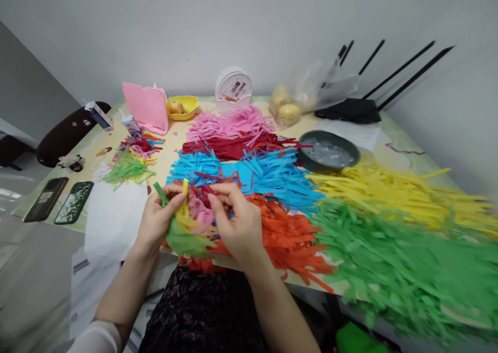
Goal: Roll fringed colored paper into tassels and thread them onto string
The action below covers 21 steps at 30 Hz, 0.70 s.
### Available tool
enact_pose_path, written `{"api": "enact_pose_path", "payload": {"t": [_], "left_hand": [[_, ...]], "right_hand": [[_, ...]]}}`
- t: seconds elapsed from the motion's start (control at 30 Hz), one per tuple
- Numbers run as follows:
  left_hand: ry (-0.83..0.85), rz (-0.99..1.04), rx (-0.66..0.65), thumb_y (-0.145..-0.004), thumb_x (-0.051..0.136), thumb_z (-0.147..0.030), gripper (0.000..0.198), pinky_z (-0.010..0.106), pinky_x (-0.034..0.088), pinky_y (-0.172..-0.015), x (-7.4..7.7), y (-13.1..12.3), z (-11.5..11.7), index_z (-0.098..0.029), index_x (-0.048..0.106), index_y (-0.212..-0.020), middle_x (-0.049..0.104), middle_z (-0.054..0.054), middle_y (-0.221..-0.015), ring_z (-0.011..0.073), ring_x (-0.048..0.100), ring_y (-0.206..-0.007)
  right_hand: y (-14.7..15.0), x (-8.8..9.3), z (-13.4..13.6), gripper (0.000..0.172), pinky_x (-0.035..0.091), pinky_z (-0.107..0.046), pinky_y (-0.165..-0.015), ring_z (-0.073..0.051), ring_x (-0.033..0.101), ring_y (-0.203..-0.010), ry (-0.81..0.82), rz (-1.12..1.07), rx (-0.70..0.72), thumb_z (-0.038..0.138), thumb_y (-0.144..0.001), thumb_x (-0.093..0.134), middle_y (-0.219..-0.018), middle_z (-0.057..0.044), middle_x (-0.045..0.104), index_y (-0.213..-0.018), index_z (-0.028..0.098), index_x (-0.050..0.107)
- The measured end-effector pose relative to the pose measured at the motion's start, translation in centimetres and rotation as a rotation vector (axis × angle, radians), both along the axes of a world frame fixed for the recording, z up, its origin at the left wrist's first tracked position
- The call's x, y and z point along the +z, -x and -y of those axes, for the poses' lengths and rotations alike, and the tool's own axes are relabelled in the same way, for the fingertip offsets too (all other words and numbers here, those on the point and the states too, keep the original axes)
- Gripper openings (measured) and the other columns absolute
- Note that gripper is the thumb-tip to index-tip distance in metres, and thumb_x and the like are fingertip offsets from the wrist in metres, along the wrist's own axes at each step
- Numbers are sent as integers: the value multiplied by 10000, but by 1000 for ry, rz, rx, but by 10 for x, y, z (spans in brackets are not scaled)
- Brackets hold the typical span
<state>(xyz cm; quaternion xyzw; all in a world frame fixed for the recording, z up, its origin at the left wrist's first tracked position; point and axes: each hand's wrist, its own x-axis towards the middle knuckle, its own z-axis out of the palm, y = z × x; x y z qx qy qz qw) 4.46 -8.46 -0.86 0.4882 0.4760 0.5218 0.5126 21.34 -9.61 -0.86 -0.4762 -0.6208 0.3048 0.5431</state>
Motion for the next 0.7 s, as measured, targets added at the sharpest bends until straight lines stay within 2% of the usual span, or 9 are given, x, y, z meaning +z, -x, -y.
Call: {"api": "enact_pose_path", "payload": {"t": [0.13,0.27,0.43,0.57,0.7], "left_hand": [[26,84,-11,-796,746,-363,335,265,528,-672,-3,1,0,-185,687,-1074,719,33,-851,142,658,-671],[13,112,-22,-797,756,-343,293,246,536,-699,-4,-1,1,-186,717,-1041,725,30,-842,137,667,-711],[40,147,-43,-777,770,-355,310,254,536,-661,-2,-2,2,-181,714,-1028,720,21,-803,127,646,-636],[36,83,-19,-783,761,-384,330,269,540,-668,-2,-2,3,-174,717,-1033,732,43,-847,147,659,-665],[-30,-28,-4,-811,738,-352,250,262,540,-697,-1,-4,5,-180,734,-991,744,42,-885,150,671,-719]], "right_hand": [[3,5,6,116,447,-220,-495,-116,607,-523,-97,182,-3,198,-901,576,-679,5,701,-885,217,689],[7,6,8,131,405,-210,-455,-89,525,-432,-148,226,-25,159,-889,575,-575,34,643,-853,201,693],[7,4,8,137,413,-209,-476,-89,523,-433,-150,256,-54,161,-885,570,-551,39,617,-844,200,695],[5,3,8,145,426,-232,-487,-103,513,-426,-152,299,-67,177,-890,559,-548,37,614,-871,214,698],[6,2,9,160,444,-246,-516,-124,568,-476,-172,313,-38,174,-901,536,-579,16,641,-880,214,690]]}}
